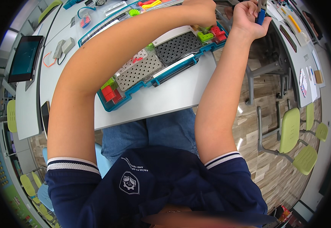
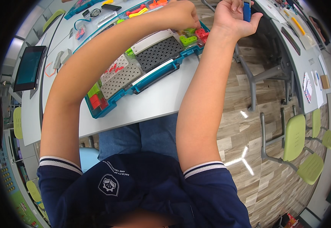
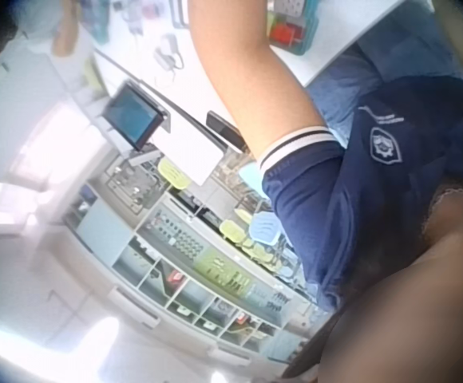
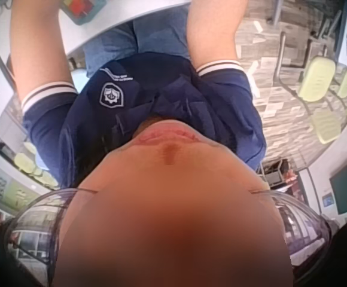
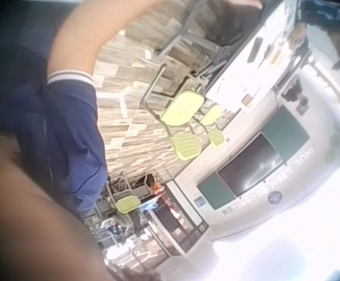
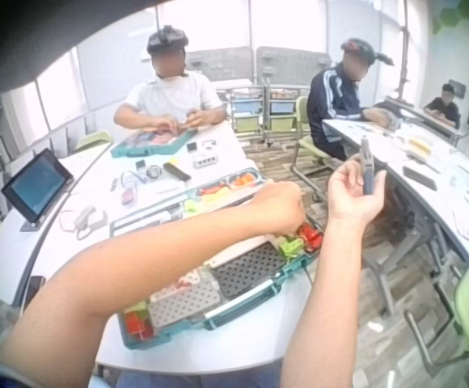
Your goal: The person uses a blue plastic tool to remove small red pins from white and black perforated boards inside a teal educational kit. They then place the boards and pins back into their designated compartments within the kit.
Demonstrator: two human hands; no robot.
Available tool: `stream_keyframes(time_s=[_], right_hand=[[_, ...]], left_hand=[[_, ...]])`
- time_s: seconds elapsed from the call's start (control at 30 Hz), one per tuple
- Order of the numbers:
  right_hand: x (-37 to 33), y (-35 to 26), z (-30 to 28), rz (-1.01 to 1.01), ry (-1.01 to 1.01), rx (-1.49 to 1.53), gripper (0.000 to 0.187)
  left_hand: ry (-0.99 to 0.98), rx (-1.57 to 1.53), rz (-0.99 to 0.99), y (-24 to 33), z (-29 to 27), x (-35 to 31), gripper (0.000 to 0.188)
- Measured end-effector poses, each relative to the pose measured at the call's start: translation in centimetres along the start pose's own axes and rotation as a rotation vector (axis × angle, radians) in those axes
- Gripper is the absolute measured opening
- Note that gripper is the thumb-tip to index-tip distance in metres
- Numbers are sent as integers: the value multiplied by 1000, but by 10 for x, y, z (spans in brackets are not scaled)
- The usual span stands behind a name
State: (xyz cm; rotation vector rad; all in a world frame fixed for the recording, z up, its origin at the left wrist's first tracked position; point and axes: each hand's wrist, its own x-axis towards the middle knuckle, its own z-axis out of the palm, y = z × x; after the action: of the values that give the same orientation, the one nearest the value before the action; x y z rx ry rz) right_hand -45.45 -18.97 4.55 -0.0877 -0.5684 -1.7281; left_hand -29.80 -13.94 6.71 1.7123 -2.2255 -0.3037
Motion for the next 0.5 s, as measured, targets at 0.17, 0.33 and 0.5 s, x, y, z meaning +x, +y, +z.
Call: stream_keyframes(time_s=[0.17,0.33,0.5], right_hand=[[1,2,-1,18,-27,-22,47],[-2,12,21,-145,212,-189,39],[-16,-39,92,-34,-226,-1007,29]], left_hand=[[14,-1,119,-6,1,-1,16],[154,-148,304,-12,-4,-4,13],[132,-201,190,-13,-37,-33,13]])
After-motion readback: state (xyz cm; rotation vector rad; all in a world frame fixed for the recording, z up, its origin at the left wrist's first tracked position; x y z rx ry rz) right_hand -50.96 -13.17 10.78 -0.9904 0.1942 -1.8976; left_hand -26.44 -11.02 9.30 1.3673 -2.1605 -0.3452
